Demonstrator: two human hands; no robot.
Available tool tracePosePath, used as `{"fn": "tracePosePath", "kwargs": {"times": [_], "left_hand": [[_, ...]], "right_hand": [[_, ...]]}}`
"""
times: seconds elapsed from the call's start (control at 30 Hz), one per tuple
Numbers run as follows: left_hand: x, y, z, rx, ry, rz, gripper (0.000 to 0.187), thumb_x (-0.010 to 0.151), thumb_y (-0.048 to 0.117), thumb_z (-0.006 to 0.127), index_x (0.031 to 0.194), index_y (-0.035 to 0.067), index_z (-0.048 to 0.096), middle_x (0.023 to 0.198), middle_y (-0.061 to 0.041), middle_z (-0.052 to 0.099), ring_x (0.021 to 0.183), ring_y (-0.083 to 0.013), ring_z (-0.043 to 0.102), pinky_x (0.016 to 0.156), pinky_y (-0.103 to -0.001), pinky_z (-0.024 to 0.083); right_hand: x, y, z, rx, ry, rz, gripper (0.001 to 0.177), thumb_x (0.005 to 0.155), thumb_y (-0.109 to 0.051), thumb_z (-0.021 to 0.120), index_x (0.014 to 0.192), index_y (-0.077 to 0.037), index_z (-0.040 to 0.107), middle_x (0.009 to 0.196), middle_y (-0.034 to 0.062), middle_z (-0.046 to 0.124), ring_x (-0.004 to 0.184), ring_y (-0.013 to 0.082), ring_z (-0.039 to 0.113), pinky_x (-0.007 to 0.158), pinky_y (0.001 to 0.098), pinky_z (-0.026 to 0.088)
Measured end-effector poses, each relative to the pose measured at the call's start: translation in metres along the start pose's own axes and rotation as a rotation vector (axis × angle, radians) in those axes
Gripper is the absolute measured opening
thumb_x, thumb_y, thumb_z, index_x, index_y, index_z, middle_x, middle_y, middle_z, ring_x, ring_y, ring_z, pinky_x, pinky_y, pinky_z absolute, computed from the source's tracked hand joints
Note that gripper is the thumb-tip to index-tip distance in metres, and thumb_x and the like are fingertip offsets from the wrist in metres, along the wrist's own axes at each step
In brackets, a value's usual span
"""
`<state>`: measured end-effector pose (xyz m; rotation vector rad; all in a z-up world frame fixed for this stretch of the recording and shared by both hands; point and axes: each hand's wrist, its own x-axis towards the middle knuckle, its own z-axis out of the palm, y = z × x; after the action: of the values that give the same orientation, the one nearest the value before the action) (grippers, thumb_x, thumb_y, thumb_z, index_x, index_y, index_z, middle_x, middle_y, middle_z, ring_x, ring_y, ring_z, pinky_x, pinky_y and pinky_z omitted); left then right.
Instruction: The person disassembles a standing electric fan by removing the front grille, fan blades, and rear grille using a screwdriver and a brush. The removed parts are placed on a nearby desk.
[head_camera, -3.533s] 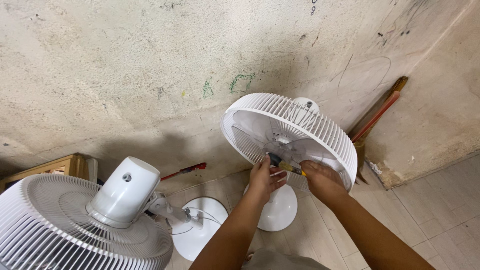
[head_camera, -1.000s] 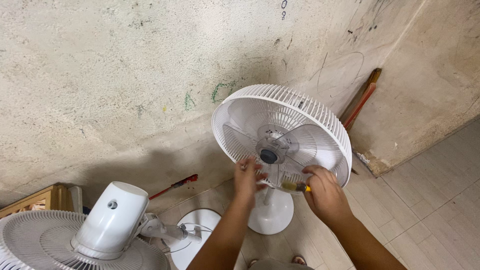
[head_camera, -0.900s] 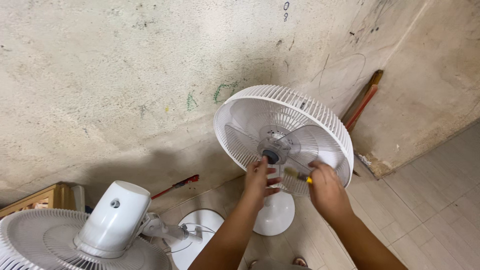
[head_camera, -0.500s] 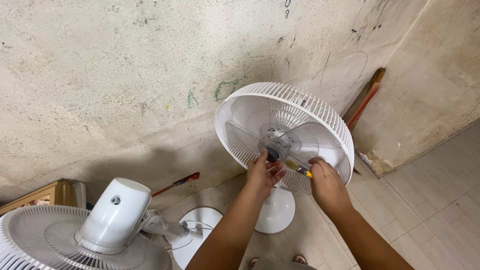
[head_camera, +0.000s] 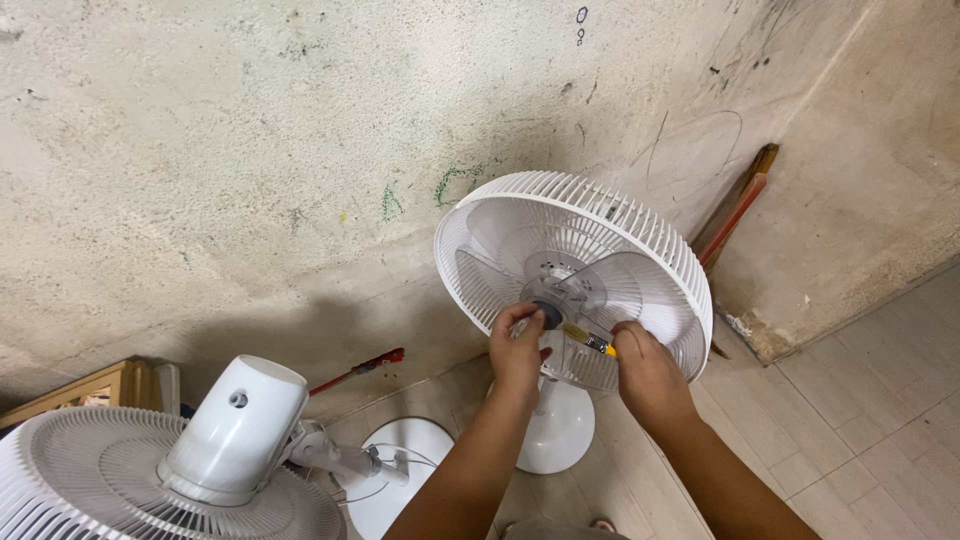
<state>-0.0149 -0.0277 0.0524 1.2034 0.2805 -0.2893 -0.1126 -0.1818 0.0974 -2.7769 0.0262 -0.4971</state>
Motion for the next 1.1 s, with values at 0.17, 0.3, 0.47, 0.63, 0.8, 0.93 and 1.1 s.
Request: {"fn": "tracePosePath", "kwargs": {"times": [0.17, 0.3, 0.47, 0.63, 0.8, 0.93, 1.1], "left_hand": [[0.018, -0.018, -0.008, -0.115, 0.032, 0.215, 0.015, 0.094, 0.002, 0.069, 0.109, 0.006, 0.065, 0.108, -0.008, 0.071, 0.088, -0.0137, 0.062, 0.069, -0.028, 0.048], [0.033, -0.031, -0.01, -0.171, 0.08, 0.309, 0.026, 0.086, -0.005, 0.07, 0.108, 0.007, 0.06, 0.105, -0.007, 0.069, 0.089, -0.0124, 0.067, 0.07, -0.025, 0.051], [0.037, -0.032, -0.008, -0.13, 0.073, 0.474, 0.036, 0.082, -0.007, 0.073, 0.111, 0.007, 0.057, 0.107, -0.002, 0.061, 0.093, -0.0142, 0.068, 0.075, -0.024, 0.055], [0.024, -0.021, -0.01, 0.018, 0.113, 0.076, 0.04, 0.087, 0.015, 0.079, 0.115, 0.008, 0.052, 0.104, -0.005, 0.061, 0.08, -0.0175, 0.064, 0.055, -0.029, 0.049], [0.003, 0.002, -0.008, -0.021, -0.036, -0.196, 0.038, 0.093, 0.036, 0.07, 0.118, 0.013, 0.053, 0.107, -0.008, 0.066, 0.083, -0.0225, 0.071, 0.06, -0.032, 0.056], [-0.006, 0.015, -0.002, -0.057, -0.029, -0.27, 0.038, 0.095, 0.037, 0.068, 0.119, 0.014, 0.05, 0.111, -0.008, 0.063, 0.092, -0.025, 0.07, 0.072, -0.04, 0.063], [0.003, 0.004, -0.002, -0.131, -0.03, -0.089, 0.033, 0.092, 0.026, 0.072, 0.115, 0.01, 0.056, 0.114, -0.005, 0.062, 0.094, -0.0209, 0.064, 0.071, -0.041, 0.059]], "right_hand": [[-0.002, 0.001, 0.003, -0.001, -0.008, 0.021, 0.018, 0.087, 0.003, 0.053, 0.104, 0.002, 0.057, 0.123, 0.0169, 0.063, 0.106, 0.0364, 0.064, 0.091, 0.0453, 0.051], [-0.004, 0.003, 0.006, 0.018, 0.022, -0.002, 0.016, 0.087, 0.004, 0.053, 0.103, 0.001, 0.056, 0.123, 0.0159, 0.064, 0.106, 0.0366, 0.064, 0.091, 0.0453, 0.051], [-0.003, 0.006, 0.007, 0.018, 0.019, -0.01, 0.015, 0.087, 0.002, 0.053, 0.102, 0.001, 0.056, 0.124, 0.0177, 0.064, 0.108, 0.037, 0.064, 0.092, 0.0444, 0.052], [-0.004, 0.005, 0.006, 0.019, 0.037, -0.021, 0.012, 0.088, 0.002, 0.052, 0.098, 0.001, 0.056, 0.124, 0.0185, 0.065, 0.109, 0.0377, 0.064, 0.093, 0.0446, 0.051], [-0.006, 0.003, 0.005, 0.028, 0.043, -0.019, 0.011, 0.088, 0.004, 0.051, 0.097, 0.001, 0.055, 0.126, 0.0188, 0.065, 0.109, 0.0374, 0.064, 0.093, 0.044, 0.052], [-0.008, 0.001, 0.006, 0.006, 0.058, -0.002, 0.009, 0.088, 0.004, 0.052, 0.096, 0.002, 0.056, 0.126, 0.0193, 0.065, 0.109, 0.0384, 0.064, 0.093, 0.0454, 0.051], [-0.008, 0.001, 0.004, 0.022, 0.053, 0.003, 0.009, 0.089, 0.002, 0.052, 0.098, 0.002, 0.056, 0.126, 0.0185, 0.065, 0.11, 0.0381, 0.064, 0.094, 0.0451, 0.052]]}}
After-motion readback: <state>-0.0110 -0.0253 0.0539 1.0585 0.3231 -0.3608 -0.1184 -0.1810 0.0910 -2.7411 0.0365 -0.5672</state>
